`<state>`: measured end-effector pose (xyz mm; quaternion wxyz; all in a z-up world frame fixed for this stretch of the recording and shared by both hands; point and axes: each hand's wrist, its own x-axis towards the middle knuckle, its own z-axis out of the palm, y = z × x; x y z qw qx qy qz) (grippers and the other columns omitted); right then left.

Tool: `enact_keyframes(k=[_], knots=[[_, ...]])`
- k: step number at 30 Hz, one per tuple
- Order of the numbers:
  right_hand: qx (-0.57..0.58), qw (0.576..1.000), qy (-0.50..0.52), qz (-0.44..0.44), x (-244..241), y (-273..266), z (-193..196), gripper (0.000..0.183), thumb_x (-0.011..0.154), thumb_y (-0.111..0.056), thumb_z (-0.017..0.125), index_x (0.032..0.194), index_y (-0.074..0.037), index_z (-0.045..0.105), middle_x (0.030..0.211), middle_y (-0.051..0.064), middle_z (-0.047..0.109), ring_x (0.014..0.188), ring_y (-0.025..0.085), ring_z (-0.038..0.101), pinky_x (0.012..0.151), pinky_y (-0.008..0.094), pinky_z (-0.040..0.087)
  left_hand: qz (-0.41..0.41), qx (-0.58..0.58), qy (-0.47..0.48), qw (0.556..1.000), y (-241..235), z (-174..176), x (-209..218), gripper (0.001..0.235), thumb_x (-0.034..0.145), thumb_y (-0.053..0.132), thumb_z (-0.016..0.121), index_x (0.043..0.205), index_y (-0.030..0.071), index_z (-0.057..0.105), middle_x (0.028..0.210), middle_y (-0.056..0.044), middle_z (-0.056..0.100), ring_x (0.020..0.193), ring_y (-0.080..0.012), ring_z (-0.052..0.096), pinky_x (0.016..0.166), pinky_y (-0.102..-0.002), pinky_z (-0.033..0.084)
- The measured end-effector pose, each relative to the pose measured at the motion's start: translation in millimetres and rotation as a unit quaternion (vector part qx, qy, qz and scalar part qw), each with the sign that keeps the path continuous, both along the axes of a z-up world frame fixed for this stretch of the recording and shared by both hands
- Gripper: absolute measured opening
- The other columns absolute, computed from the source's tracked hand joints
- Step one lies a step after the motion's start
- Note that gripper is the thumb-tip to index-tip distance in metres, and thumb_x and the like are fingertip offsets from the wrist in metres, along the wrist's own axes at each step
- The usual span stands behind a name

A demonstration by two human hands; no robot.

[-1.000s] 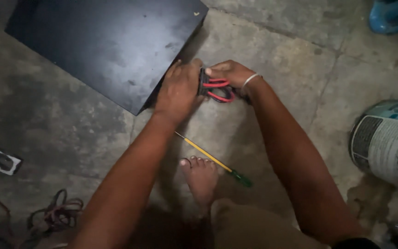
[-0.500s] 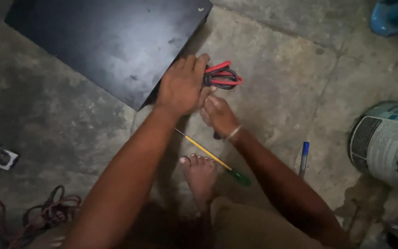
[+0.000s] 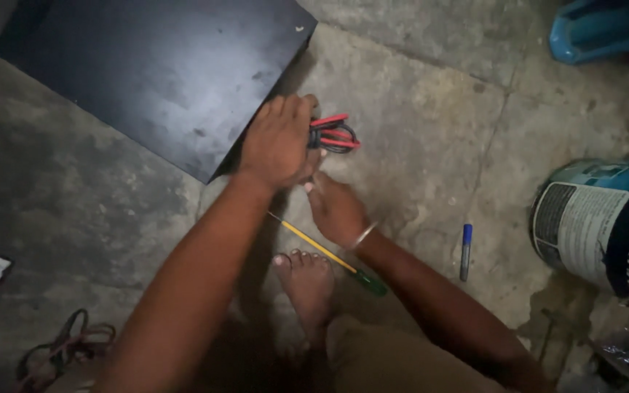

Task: The person uses a screwdriver to remove screws from a black metal box, then handles and coils red and black wires attached to it. They also use a marker to write on the box surface.

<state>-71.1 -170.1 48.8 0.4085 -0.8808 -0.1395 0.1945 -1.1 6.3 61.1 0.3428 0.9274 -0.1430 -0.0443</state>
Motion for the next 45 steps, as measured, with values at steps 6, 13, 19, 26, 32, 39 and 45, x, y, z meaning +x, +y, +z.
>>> enact_keyframes(k=[6,13,19,26,32,39,45], knots=[[-0.081,0.995,0.017,0.05,6,-20,9,0.027,0.105,-0.028,0.052,0.108,-0.004,0.061,0.08,0.025,0.067,0.077,0.049,0.064,0.068,0.056,0.05,-0.032,0.009,-0.062,0.997,16,2,-21,0.067,0.093,0.026,0.071,0.147,-0.003,0.044,0.146,-0.023,0.049,0.14,-0.0415,0.042,0.12,-0.047,0.033],[-0.124,0.989,0.029,0.076,0,-7,24,0.027,0.101,-0.025,0.053,0.104,0.001,0.06,0.076,0.027,0.067,0.073,0.049,0.064,0.067,0.059,0.049,0.006,0.066,-0.054,0.996,10,-14,-53,0.092,0.079,0.03,0.077,0.152,-0.007,0.035,0.157,-0.025,0.038,0.15,-0.0404,0.029,0.123,-0.049,0.022],[-0.295,0.913,-0.088,0.269,50,4,72,0.015,0.088,-0.017,0.059,0.091,-0.004,0.066,0.075,0.019,0.071,0.068,0.039,0.07,0.063,0.053,0.053,-0.018,0.105,-0.097,0.99,13,-26,-32,0.074,0.084,0.027,0.077,0.146,-0.001,0.05,0.147,-0.017,0.053,0.145,-0.0345,0.043,0.125,-0.044,0.029],[-0.359,0.818,-0.321,0.316,160,1,88,0.008,0.087,-0.028,0.073,0.083,-0.029,0.08,0.094,-0.004,0.073,0.108,0.026,0.062,0.096,0.062,0.038,0.023,-0.006,-0.083,0.996,9,-17,-21,0.042,0.092,0.033,0.074,0.115,0.0,0.062,0.114,-0.02,0.064,0.114,-0.0389,0.058,0.103,-0.047,0.045],[-0.022,0.871,-0.329,0.365,204,-10,27,0.023,0.093,-0.031,0.082,0.109,-0.016,0.077,0.124,0.002,0.068,0.135,0.036,0.053,0.113,0.047,0.042,0.098,-0.027,-0.062,0.993,-1,-12,-17,0.018,0.104,0.021,0.065,0.1,0.004,0.062,0.099,-0.018,0.066,0.099,-0.0386,0.062,0.088,-0.05,0.05],[0.078,0.941,-0.2,0.263,182,-39,-51,0.03,0.098,-0.028,0.079,0.121,-0.009,0.076,0.125,0.008,0.072,0.124,0.03,0.061,0.115,0.044,0.041,0.127,-0.042,-0.054,0.99,-12,-11,-9,0.025,0.095,0.018,0.066,0.11,-0.001,0.058,0.093,-0.022,0.064,0.088,-0.0421,0.061,0.08,-0.053,0.048],[0.075,0.972,-0.053,0.217,171,-36,-73,0.029,0.097,-0.027,0.075,0.119,-0.009,0.077,0.118,0.01,0.075,0.116,0.028,0.065,0.108,0.04,0.043,0.072,-0.017,-0.099,0.992,8,-1,-24,0.043,0.094,0.009,0.063,0.136,0.004,0.055,0.125,-0.019,0.064,0.121,-0.0399,0.059,0.105,-0.047,0.047]])
